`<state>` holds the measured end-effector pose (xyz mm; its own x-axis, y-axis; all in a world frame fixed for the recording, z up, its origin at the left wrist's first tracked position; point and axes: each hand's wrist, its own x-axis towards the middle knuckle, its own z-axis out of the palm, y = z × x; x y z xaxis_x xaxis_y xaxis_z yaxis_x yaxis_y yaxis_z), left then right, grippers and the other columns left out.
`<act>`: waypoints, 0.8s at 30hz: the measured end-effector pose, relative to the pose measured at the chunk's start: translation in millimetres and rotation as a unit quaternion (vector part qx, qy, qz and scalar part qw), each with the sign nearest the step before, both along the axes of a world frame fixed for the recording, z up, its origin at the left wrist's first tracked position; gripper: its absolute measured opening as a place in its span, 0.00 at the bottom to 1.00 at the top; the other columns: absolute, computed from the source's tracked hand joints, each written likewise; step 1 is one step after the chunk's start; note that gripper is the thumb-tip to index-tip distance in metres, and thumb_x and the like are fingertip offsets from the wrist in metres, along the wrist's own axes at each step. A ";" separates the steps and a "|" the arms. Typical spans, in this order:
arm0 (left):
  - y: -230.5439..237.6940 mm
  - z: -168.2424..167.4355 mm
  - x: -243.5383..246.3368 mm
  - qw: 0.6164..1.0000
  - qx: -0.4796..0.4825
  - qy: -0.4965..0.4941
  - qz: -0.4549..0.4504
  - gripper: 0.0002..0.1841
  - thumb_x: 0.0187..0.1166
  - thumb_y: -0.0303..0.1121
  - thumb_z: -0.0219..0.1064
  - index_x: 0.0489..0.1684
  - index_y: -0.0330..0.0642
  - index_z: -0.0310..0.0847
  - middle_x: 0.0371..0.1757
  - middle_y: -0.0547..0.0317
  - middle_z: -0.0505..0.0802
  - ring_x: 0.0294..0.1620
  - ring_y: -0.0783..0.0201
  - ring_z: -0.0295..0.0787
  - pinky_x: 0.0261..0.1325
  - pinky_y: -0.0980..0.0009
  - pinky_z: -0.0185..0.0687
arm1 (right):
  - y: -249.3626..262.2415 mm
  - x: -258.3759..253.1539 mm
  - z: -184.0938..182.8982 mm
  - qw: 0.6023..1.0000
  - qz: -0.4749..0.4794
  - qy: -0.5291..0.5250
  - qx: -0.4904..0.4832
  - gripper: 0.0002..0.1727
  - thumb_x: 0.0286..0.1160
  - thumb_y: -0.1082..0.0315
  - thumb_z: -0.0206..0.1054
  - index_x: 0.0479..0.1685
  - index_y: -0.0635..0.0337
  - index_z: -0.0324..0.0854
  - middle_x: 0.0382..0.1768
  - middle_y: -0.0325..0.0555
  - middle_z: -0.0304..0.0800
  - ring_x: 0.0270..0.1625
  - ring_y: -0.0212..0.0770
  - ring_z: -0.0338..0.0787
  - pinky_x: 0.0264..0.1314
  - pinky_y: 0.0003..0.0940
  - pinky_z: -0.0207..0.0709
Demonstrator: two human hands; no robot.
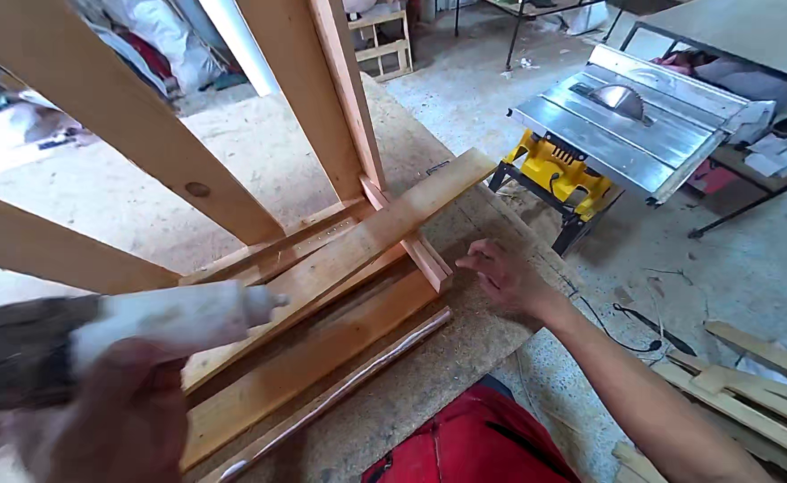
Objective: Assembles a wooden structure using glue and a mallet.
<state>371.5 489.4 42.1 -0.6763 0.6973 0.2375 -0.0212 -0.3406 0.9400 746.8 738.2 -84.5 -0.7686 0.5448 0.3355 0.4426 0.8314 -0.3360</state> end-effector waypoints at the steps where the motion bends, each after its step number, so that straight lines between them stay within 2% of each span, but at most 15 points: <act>1: 10.2 -12.9 8.5 1.000 -0.004 0.013 0.004 0.31 0.65 0.39 0.83 0.65 0.42 0.71 0.50 0.58 0.93 0.50 0.59 0.94 0.59 0.57 0.93 | 1.0 -4.7 -2.7 0.999 0.007 0.028 -0.041 0.28 0.70 0.71 0.64 0.74 0.42 0.83 0.61 0.49 0.85 0.63 0.49 0.86 0.63 0.53 0.84; 3: 36.3 -26.9 37.5 1.000 -0.014 0.024 0.006 0.39 0.55 0.37 0.89 0.68 0.47 0.71 0.50 0.63 0.93 0.49 0.63 0.93 0.55 0.60 0.94 | 1.2 -19.7 -2.2 0.992 0.037 0.029 -0.117 0.34 0.72 0.71 0.65 0.83 0.38 0.76 0.55 0.49 0.86 0.53 0.46 0.89 0.55 0.50 0.87; 5: 67.2 -28.7 73.6 0.999 -0.022 0.037 -0.006 0.40 0.50 0.35 0.91 0.66 0.52 0.71 0.50 0.68 0.93 0.48 0.66 0.94 0.52 0.63 0.95 | 4.2 -29.7 0.5 0.983 0.070 -0.024 -0.168 0.35 0.74 0.71 0.67 0.84 0.32 0.74 0.49 0.48 0.86 0.48 0.47 0.89 0.51 0.51 0.86; 7: 98.2 -38.4 96.3 0.999 -0.009 0.044 -0.022 0.38 0.50 0.30 0.90 0.65 0.50 0.74 0.50 0.63 0.94 0.48 0.62 0.95 0.52 0.59 0.96 | 17.6 -22.9 -5.2 0.980 0.093 -0.024 -0.176 0.32 0.77 0.68 0.68 0.82 0.32 0.76 0.47 0.46 0.86 0.47 0.45 0.88 0.50 0.50 0.86; 9: 123.7 -49.8 110.6 0.997 -0.018 0.069 -0.026 0.36 0.52 0.25 0.88 0.64 0.46 0.75 0.51 0.62 0.94 0.50 0.61 0.94 0.55 0.58 0.95 | 35.7 1.6 -14.5 0.985 0.079 0.011 -0.153 0.29 0.76 0.65 0.68 0.80 0.41 0.78 0.52 0.49 0.89 0.53 0.48 0.90 0.56 0.54 0.86; 11: 145.7 -57.9 120.7 0.994 -0.031 0.100 -0.028 0.35 0.53 0.24 0.88 0.64 0.44 0.76 0.51 0.62 0.95 0.51 0.61 0.94 0.58 0.58 0.94 | 57.8 40.6 -30.5 0.988 0.021 0.008 -0.150 0.30 0.80 0.60 0.69 0.84 0.47 0.74 0.67 0.54 0.87 0.68 0.57 0.87 0.72 0.63 0.79; 12: 155.0 -61.1 125.3 0.993 -0.038 0.111 -0.029 0.35 0.53 0.24 0.88 0.64 0.43 0.76 0.51 0.62 0.95 0.52 0.61 0.94 0.58 0.58 0.94 | 70.8 61.9 -43.8 0.988 -0.008 0.014 -0.151 0.31 0.79 0.57 0.69 0.84 0.49 0.73 0.68 0.56 0.86 0.70 0.59 0.85 0.73 0.66 0.77; 14: 168.8 -67.7 132.1 0.988 -0.060 0.140 -0.014 0.36 0.53 0.25 0.88 0.65 0.40 0.74 0.53 0.60 0.94 0.54 0.60 0.94 0.61 0.57 0.93 | 91.7 99.7 -69.1 0.984 -0.062 0.043 -0.163 0.31 0.78 0.51 0.69 0.78 0.56 0.78 0.65 0.60 0.86 0.70 0.63 0.83 0.74 0.68 0.73; 16: 169.9 -67.3 134.1 0.981 -0.095 0.170 0.013 0.37 0.54 0.26 0.89 0.66 0.39 0.75 0.54 0.60 0.94 0.56 0.60 0.93 0.62 0.57 0.93 | 99.6 115.1 -79.3 0.970 -0.108 0.100 -0.192 0.27 0.77 0.52 0.68 0.73 0.55 0.83 0.59 0.55 0.89 0.65 0.57 0.84 0.70 0.59 0.76; 19: 158.9 -56.7 134.9 0.975 -0.137 0.173 0.021 0.37 0.54 0.25 0.88 0.67 0.41 0.75 0.55 0.58 0.94 0.55 0.58 0.93 0.61 0.55 0.93 | 107.1 107.8 -78.1 0.960 -0.142 0.123 -0.208 0.25 0.79 0.50 0.66 0.68 0.56 0.86 0.53 0.52 0.91 0.58 0.53 0.87 0.64 0.53 0.79; 21: 160.9 -54.7 140.9 0.975 -0.138 0.171 0.018 0.36 0.54 0.26 0.88 0.66 0.43 0.75 0.54 0.59 0.94 0.54 0.59 0.93 0.60 0.56 0.93 | 114.3 95.6 -74.7 0.959 -0.160 0.116 -0.201 0.25 0.80 0.50 0.64 0.65 0.58 0.87 0.53 0.54 0.92 0.57 0.55 0.88 0.62 0.56 0.79; 24: 170.2 -58.4 143.9 0.974 -0.131 0.176 0.050 0.36 0.54 0.25 0.87 0.66 0.40 0.73 0.54 0.58 0.93 0.55 0.59 0.93 0.61 0.55 0.92 | 128.1 79.1 -74.8 0.962 -0.158 0.102 -0.198 0.24 0.80 0.51 0.63 0.65 0.57 0.87 0.54 0.55 0.92 0.60 0.58 0.89 0.62 0.59 0.79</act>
